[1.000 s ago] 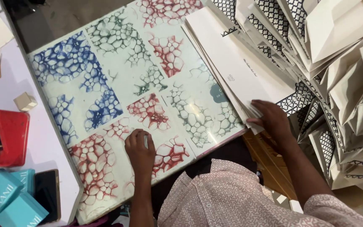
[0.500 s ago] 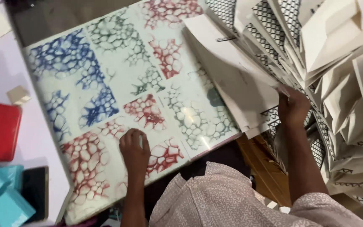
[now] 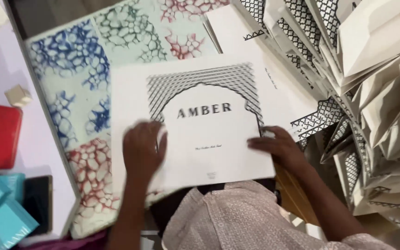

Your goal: Folding and stacking paper bags on a workstation.

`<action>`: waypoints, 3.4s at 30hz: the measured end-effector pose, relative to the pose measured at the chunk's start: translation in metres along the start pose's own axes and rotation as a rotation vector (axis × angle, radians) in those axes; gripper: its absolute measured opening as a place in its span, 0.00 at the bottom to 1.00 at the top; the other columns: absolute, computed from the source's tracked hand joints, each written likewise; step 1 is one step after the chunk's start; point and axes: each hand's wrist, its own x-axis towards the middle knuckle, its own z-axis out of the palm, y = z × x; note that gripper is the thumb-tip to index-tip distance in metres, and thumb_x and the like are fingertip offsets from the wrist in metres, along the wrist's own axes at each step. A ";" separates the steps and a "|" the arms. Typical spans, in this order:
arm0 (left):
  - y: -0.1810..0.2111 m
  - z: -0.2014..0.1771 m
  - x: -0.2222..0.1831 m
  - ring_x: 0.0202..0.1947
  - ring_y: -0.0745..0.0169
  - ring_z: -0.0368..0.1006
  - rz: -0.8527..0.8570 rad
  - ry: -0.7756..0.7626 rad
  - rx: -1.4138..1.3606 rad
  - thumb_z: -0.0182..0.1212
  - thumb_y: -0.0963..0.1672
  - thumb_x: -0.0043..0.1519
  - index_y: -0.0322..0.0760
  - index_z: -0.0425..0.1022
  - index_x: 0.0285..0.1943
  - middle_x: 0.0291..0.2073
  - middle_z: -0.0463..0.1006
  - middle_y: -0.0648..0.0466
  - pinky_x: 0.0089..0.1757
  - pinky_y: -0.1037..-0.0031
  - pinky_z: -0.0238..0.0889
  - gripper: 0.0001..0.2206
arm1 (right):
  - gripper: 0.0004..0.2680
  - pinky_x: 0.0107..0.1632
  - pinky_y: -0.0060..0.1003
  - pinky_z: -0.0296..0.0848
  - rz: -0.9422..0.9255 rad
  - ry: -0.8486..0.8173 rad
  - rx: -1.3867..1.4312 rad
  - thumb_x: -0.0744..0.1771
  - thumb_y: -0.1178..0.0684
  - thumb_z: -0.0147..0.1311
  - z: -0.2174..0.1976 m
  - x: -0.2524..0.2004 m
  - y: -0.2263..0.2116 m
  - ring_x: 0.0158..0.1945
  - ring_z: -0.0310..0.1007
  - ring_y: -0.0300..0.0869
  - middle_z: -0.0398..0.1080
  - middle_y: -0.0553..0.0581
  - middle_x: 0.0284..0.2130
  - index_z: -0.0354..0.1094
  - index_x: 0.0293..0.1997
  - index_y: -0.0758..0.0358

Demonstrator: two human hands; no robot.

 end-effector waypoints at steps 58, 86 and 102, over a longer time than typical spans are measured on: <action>0.119 -0.227 0.058 0.35 0.47 0.78 -0.135 -0.719 0.170 0.61 0.52 0.59 0.52 0.85 0.46 0.29 0.82 0.52 0.40 0.54 0.68 0.12 | 0.14 0.37 0.43 0.68 -0.809 0.643 -0.136 0.70 0.41 0.51 -0.120 0.200 -0.203 0.30 0.69 0.42 0.73 0.50 0.26 0.70 0.29 0.56; 0.135 -0.097 -0.036 0.48 0.56 0.82 0.072 0.133 -0.143 0.64 0.49 0.64 0.40 0.81 0.45 0.43 0.85 0.52 0.47 0.64 0.72 0.11 | 0.18 0.58 0.45 0.65 -1.202 0.041 0.271 0.69 0.35 0.61 -0.098 0.169 -0.199 0.42 0.66 0.42 0.65 0.49 0.27 0.65 0.27 0.56; 0.119 -0.092 -0.019 0.49 0.57 0.80 0.153 0.269 0.031 0.59 0.50 0.64 0.40 0.80 0.48 0.44 0.85 0.56 0.54 0.58 0.65 0.13 | 0.19 0.47 0.38 0.60 -0.996 0.592 -0.059 0.65 0.27 0.55 -0.135 0.155 -0.169 0.31 0.65 0.37 0.60 0.42 0.20 0.61 0.21 0.48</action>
